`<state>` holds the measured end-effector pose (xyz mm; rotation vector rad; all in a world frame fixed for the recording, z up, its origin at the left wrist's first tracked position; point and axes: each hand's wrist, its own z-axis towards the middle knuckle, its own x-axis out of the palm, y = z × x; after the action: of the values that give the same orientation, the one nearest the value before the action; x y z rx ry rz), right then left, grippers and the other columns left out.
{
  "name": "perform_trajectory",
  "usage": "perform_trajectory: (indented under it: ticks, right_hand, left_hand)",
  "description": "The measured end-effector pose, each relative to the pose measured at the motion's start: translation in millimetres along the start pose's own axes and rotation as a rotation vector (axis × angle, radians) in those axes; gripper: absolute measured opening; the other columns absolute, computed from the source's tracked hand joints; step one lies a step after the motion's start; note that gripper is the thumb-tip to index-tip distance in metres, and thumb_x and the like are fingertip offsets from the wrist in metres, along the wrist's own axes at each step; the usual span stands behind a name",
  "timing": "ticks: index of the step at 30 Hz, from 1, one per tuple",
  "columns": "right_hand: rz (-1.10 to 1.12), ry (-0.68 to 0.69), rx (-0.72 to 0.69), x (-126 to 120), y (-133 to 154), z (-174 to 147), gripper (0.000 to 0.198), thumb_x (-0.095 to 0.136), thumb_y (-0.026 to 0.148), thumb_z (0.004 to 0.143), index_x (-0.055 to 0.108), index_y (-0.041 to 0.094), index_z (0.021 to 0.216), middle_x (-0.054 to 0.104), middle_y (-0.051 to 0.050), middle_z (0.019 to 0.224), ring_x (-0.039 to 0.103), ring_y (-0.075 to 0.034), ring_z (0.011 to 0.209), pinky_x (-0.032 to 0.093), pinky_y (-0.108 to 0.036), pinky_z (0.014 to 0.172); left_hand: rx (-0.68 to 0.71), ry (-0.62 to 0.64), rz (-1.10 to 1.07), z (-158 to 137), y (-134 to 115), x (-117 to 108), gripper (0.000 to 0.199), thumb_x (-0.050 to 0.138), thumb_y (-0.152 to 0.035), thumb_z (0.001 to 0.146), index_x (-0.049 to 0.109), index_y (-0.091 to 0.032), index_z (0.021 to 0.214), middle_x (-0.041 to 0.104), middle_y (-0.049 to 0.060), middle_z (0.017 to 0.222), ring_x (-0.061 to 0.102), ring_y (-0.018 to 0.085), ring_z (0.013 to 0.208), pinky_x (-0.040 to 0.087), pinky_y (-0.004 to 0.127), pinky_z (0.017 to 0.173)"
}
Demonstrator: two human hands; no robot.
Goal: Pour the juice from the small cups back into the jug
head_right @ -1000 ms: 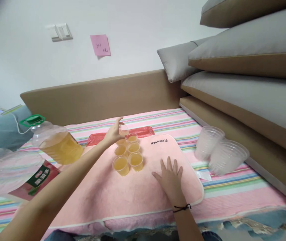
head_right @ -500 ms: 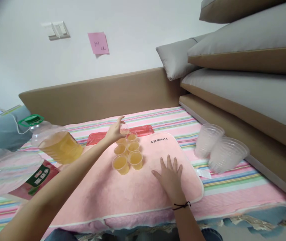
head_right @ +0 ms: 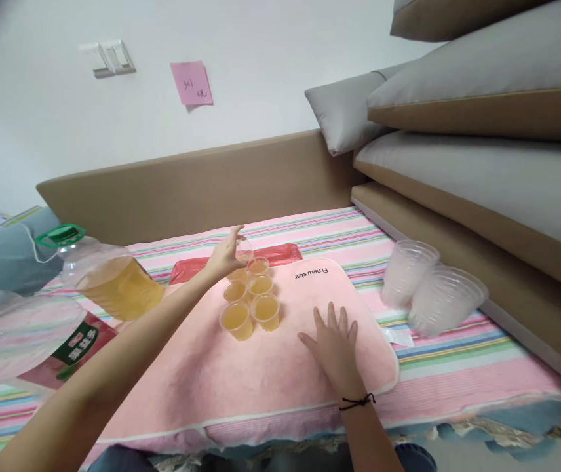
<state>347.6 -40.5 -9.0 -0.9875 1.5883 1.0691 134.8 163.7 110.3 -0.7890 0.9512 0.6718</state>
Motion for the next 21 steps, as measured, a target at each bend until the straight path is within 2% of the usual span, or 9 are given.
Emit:
perform_trajectory:
  ticks: [13, 21]
  right_hand:
    - [-0.007, 0.020, 0.001, -1.2, -0.5, 0.3, 0.067, 0.046, 0.054, 0.102, 0.029, 0.024, 0.160, 0.013, -0.014, 0.166, 0.009, -0.041, 0.152, 0.014, -0.061, 0.120]
    - [-0.011, -0.007, 0.000, 1.2, -0.8, 0.7, 0.067, 0.047, 0.053, 0.102, 0.031, 0.024, 0.160, 0.014, -0.014, 0.166, 0.011, -0.041, 0.152, 0.015, -0.062, 0.119]
  left_hand:
    - [0.003, -0.003, -0.005, 1.2, 0.4, 0.1, 0.093, 0.070, -0.009, 0.064, 0.032, -0.022, 0.147, 0.063, 0.015, 0.131, 0.062, 0.030, 0.111, 0.048, 0.041, 0.089]
    - [-0.006, -0.034, -0.070, 0.8, 2.3, 1.3, 0.090, 0.070, -0.014, 0.066, 0.032, -0.024, 0.146, 0.063, 0.013, 0.130, 0.063, 0.027, 0.104, 0.049, 0.038, 0.087]
